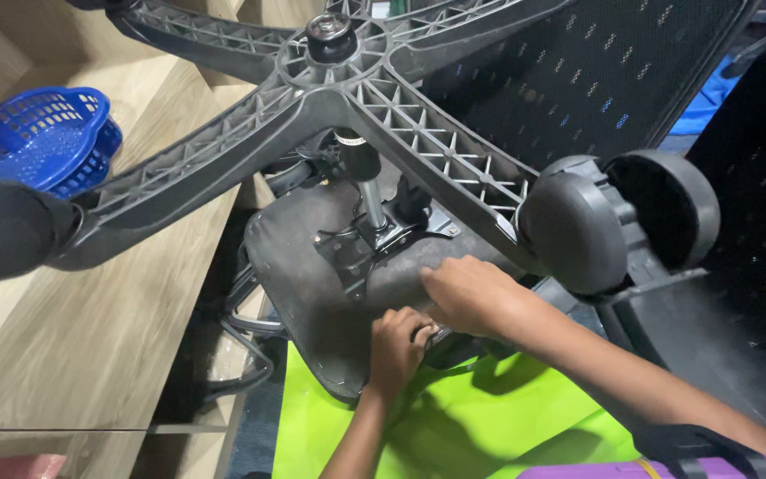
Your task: The person uses a screwdriver to tighten screws on the underside of an office chair base. The chair is inverted on a green mat, and the person systematically secures the central mounting plate to the base.
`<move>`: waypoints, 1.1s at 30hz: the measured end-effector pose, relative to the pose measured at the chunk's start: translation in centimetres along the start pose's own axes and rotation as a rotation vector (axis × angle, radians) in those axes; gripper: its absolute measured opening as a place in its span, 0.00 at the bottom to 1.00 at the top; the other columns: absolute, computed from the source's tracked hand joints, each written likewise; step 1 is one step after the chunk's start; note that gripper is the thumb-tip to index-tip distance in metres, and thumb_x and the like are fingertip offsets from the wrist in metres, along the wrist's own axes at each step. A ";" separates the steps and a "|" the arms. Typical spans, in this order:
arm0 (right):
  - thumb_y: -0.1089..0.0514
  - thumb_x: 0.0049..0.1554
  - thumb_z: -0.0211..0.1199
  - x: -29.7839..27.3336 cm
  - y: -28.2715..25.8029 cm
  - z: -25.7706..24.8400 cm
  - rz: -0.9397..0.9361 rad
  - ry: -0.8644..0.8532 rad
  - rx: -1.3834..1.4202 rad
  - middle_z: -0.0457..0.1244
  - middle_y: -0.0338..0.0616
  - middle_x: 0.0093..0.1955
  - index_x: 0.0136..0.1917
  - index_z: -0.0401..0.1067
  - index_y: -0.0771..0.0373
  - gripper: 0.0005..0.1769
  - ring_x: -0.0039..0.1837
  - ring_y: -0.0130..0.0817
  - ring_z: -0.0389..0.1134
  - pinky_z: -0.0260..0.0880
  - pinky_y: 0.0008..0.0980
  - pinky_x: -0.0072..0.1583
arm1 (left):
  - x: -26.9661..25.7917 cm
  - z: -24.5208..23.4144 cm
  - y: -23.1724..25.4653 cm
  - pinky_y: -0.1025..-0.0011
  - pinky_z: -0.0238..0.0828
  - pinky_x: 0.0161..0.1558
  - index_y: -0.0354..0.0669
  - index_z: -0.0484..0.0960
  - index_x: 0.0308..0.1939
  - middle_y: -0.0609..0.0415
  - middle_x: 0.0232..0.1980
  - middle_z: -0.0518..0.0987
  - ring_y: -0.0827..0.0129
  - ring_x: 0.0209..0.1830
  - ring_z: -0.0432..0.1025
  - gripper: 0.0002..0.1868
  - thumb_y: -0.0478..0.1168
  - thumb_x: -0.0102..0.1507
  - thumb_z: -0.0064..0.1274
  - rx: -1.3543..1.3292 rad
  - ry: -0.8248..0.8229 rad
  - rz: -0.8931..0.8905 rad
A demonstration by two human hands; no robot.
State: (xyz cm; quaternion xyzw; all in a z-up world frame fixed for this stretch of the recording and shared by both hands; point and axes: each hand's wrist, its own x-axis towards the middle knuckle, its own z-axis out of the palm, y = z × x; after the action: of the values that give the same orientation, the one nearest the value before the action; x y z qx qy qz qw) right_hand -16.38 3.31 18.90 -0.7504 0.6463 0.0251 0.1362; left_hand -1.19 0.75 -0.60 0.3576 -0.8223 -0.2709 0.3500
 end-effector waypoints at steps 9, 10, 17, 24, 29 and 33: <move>0.69 0.45 0.64 -1.5 0.5 1.0 -0.300 0.181 0.083 0.64 0.59 0.59 0.51 0.75 0.61 0.19 0.55 0.60 0.70 0.71 0.52 0.53 | 0.0 0.3 -0.5 0.57 0.63 0.47 0.43 0.84 0.33 0.55 0.39 0.81 0.56 0.42 0.73 0.06 0.42 0.58 0.58 0.014 0.020 0.027; 0.69 0.44 0.65 -1.4 0.3 1.1 -0.274 0.143 0.082 0.64 0.58 0.59 0.49 0.75 0.61 0.18 0.56 0.59 0.70 0.72 0.52 0.53 | -0.1 0.3 -0.7 0.57 0.63 0.48 0.43 0.84 0.34 0.55 0.39 0.80 0.56 0.42 0.73 0.07 0.42 0.58 0.58 0.033 0.018 0.039; 0.67 0.45 0.65 -1.2 -0.6 0.2 -0.118 0.052 0.121 0.68 0.57 0.50 0.48 0.74 0.64 0.14 0.52 0.58 0.72 0.73 0.51 0.51 | -0.1 0.3 -0.5 0.56 0.64 0.46 0.43 0.83 0.36 0.53 0.37 0.80 0.55 0.41 0.72 0.10 0.44 0.56 0.62 0.051 -0.007 0.008; 0.54 0.50 0.65 0.1 -0.5 0.1 0.034 0.098 0.074 0.69 0.60 0.40 0.40 0.77 0.66 0.12 0.46 0.59 0.73 0.74 0.52 0.49 | -0.2 0.1 -0.3 0.57 0.64 0.48 0.44 0.84 0.34 0.55 0.39 0.81 0.56 0.43 0.73 0.05 0.40 0.57 0.60 0.020 0.029 0.041; 0.43 0.51 0.67 -0.4 -0.8 0.4 0.094 0.064 0.063 0.69 0.59 0.39 0.37 0.77 0.65 0.21 0.46 0.59 0.73 0.74 0.51 0.49 | -0.2 0.4 -0.2 0.56 0.63 0.49 0.43 0.83 0.32 0.53 0.40 0.80 0.55 0.44 0.72 0.06 0.41 0.58 0.59 0.091 0.002 0.007; 0.48 0.50 0.69 -1.0 -0.1 0.4 0.005 0.140 0.020 0.68 0.58 0.42 0.51 0.74 0.63 0.21 0.47 0.60 0.71 0.72 0.54 0.47 | -0.2 -0.1 0.1 0.56 0.63 0.49 0.44 0.86 0.35 0.54 0.39 0.80 0.56 0.44 0.72 0.06 0.41 0.60 0.56 0.051 0.010 0.029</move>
State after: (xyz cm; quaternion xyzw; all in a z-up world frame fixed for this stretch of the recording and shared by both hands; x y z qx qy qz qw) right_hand -16.40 4.42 18.75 -0.7473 0.6564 -0.0335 0.0982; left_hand -1.04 0.96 -0.54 0.3559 -0.8322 -0.2431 0.3489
